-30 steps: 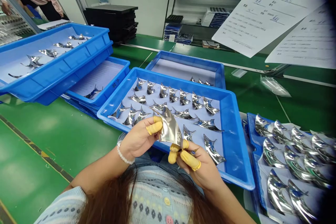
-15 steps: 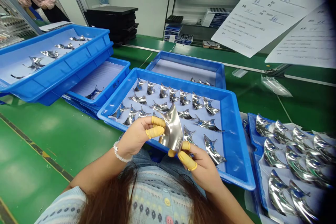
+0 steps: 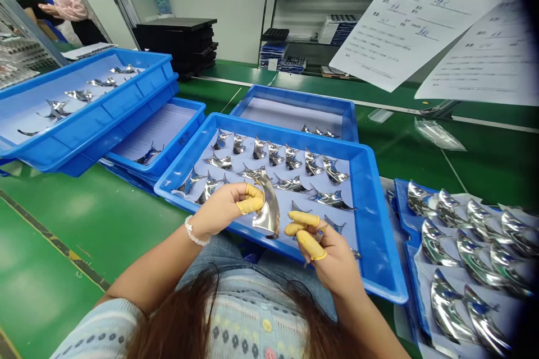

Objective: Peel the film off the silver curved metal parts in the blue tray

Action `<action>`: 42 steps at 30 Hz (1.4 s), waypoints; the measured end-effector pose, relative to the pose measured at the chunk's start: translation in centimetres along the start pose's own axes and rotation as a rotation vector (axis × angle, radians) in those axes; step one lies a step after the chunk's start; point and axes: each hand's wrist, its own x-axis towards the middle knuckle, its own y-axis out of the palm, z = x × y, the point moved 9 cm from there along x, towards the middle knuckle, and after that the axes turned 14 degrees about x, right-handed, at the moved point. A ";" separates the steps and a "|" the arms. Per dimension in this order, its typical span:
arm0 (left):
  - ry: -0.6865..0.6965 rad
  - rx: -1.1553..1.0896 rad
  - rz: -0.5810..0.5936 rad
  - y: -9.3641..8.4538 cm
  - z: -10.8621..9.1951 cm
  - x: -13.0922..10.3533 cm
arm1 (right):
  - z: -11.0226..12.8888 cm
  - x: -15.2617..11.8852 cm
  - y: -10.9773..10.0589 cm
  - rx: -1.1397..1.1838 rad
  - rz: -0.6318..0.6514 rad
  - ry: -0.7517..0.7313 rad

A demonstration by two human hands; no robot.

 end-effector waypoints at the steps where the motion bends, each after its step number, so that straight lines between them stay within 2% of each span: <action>1: -0.005 0.080 0.026 0.0 0.0 0.4 | -0.4 0.1 -0.8 0.051 -0.056 0.003; 3: -0.026 0.285 0.095 0.3 0.2 1.5 | -1.3 0.2 -2.0 0.153 -0.154 0.020; 5: -0.055 0.586 0.191 0.9 1.1 2.8 | -1.7 0.2 -2.8 0.237 -0.221 0.023; 8: -0.095 0.993 0.298 2.1 3.0 4.7 | -1.6 0.1 -3.2 0.320 -0.267 0.003; 10: -0.110 1.109 0.324 3.0 4.1 5.9 | -1.6 0.0 -3.2 0.340 -0.270 0.011; 14: -0.156 1.200 0.349 4.6 5.8 7.6 | -1.9 0.0 -3.0 0.333 -0.244 0.051; 17: -0.177 1.244 0.378 4.9 6.3 8.2 | -2.1 0.0 -3.0 0.324 -0.224 0.060; 20: -0.186 1.295 0.377 3.7 6.2 8.6 | -2.1 -0.1 -3.1 0.319 -0.218 0.055; 24: -0.204 1.419 0.267 -0.1 5.7 8.8 | -2.2 -0.2 -2.9 0.308 -0.206 0.063; 27: -0.197 1.489 0.233 -1.8 6.0 8.3 | -2.4 -0.2 -2.8 0.301 -0.203 0.076; 30: -0.174 1.519 0.231 -2.1 6.6 7.8 | -2.4 -0.2 -2.8 0.293 -0.200 0.073; 37: -0.091 1.454 0.243 -1.1 7.4 7.8 | -2.3 -0.1 -2.7 0.296 -0.188 0.069; 39: -0.086 1.413 0.236 -1.2 7.2 7.8 | -2.2 -0.1 -2.6 0.305 -0.181 0.062; 42: -0.053 1.331 0.202 -1.4 5.6 7.2 | -2.1 -0.1 -2.6 0.316 -0.173 0.046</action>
